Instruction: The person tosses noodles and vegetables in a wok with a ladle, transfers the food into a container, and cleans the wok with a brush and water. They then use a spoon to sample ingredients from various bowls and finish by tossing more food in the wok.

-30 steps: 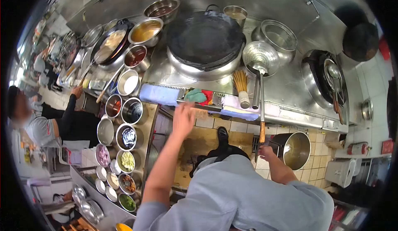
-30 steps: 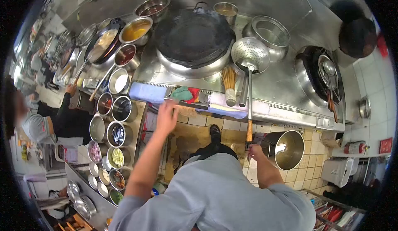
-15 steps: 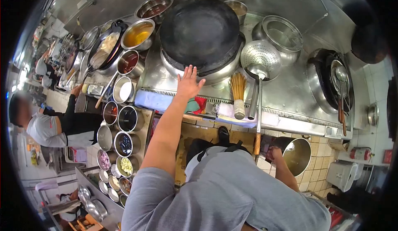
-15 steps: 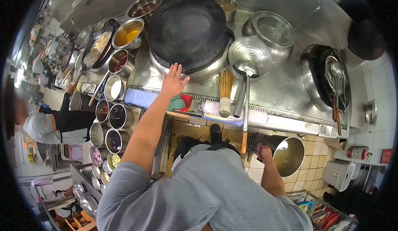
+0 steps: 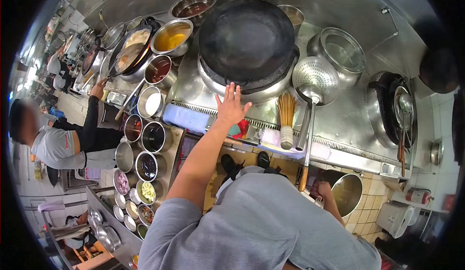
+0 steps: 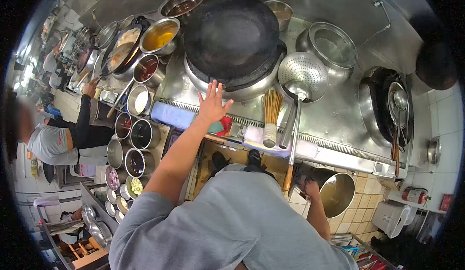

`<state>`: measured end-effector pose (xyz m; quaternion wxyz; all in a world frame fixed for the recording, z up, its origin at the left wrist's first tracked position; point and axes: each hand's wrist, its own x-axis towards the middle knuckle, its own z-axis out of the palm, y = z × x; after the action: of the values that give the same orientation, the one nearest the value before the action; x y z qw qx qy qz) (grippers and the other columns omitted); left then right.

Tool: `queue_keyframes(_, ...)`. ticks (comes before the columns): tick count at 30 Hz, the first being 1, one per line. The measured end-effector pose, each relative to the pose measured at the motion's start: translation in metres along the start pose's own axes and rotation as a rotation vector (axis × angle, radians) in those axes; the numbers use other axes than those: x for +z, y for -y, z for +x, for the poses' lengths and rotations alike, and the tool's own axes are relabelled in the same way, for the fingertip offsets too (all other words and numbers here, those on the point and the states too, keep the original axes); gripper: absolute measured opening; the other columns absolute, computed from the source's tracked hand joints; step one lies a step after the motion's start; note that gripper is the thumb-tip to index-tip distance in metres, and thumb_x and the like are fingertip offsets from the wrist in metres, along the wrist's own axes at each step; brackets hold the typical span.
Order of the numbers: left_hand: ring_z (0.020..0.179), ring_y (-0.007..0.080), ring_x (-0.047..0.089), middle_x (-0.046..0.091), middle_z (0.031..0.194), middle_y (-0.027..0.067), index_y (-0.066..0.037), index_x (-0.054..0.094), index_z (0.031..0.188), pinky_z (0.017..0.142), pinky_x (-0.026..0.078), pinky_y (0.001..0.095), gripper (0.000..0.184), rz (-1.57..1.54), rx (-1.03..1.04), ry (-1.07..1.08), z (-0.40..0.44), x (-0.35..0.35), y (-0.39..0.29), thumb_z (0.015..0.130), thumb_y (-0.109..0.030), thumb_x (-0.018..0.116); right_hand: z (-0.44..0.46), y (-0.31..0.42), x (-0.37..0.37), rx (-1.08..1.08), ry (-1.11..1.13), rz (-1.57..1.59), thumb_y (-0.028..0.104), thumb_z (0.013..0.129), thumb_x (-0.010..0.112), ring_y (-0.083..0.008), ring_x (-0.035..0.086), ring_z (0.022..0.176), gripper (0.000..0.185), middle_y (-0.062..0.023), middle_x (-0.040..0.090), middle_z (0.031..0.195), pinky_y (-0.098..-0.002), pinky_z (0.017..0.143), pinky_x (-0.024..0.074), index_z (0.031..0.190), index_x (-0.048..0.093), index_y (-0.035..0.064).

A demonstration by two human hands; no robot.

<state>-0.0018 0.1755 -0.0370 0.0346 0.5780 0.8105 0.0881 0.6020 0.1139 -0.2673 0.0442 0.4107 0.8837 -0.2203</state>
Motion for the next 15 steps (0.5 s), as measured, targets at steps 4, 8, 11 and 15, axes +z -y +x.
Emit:
queue_keyframes(4, 0.139, 0.03, 0.019, 0.02, 0.149, 0.0162, -0.004, 0.029, 0.141, 0.105, 0.016, 0.0648, 0.076, 0.004, -0.013, 0.014, 0.0, -0.01, -0.003, 0.087, -0.054, 0.047, 0.075, 0.094, -0.156, 0.35, -0.273, -0.056, 0.016, 0.09, 0.046, -0.0335, 0.062, 0.077, 0.022, -0.0202, 0.064, 0.086, -0.0413, 0.068, 0.046, 0.094, 0.06, -0.0002)
queue_keyframes(8, 0.136, 0.0315, 0.024, 0.029, 0.143, 0.0157, -0.002, 0.036, 0.137, 0.103, 0.017, 0.0655, 0.072, -0.005, -0.044, -0.067, 0.003, -0.006, -0.01, 0.086, -0.05, 0.051, 0.163, 0.245, -0.27, 0.224, -0.129, 0.457, 0.02, 0.088, 0.052, -0.0336, 0.06, 0.098, 0.04, -0.0214, 0.061, 0.106, -0.0395, 0.082, 0.0468, 0.126, 0.048, 0.0117)
queue_keyframes(11, 0.133, 0.0315, 0.029, 0.031, 0.142, 0.0147, -0.002, 0.038, 0.136, 0.101, 0.022, 0.0648, 0.071, 0.034, -0.063, -0.07, 0.003, -0.01, -0.015, 0.085, -0.05, 0.053, 0.215, 0.295, -0.264, 0.2, 0.167, 0.007, 0.042, 0.085, 0.054, -0.0347, 0.057, 0.106, 0.054, -0.0222, 0.058, 0.116, -0.0436, 0.088, 0.0464, 0.13, 0.045, 0.0137)
queue_keyframes(15, 0.124, 0.0295, 0.042, 0.033, 0.141, 0.013, -0.006, 0.039, 0.136, 0.096, 0.029, 0.0611, 0.069, 0.004, -0.096, 0.007, 0.006, -0.029, -0.014, 0.084, -0.049, 0.054, 0.236, 0.299, -0.23, 0.252, 0.279, -0.08, 0.04, 0.085, 0.056, -0.0376, 0.056, 0.108, 0.06, -0.0233, 0.057, 0.117, -0.0428, 0.091, 0.0453, 0.135, 0.037, 0.0149)
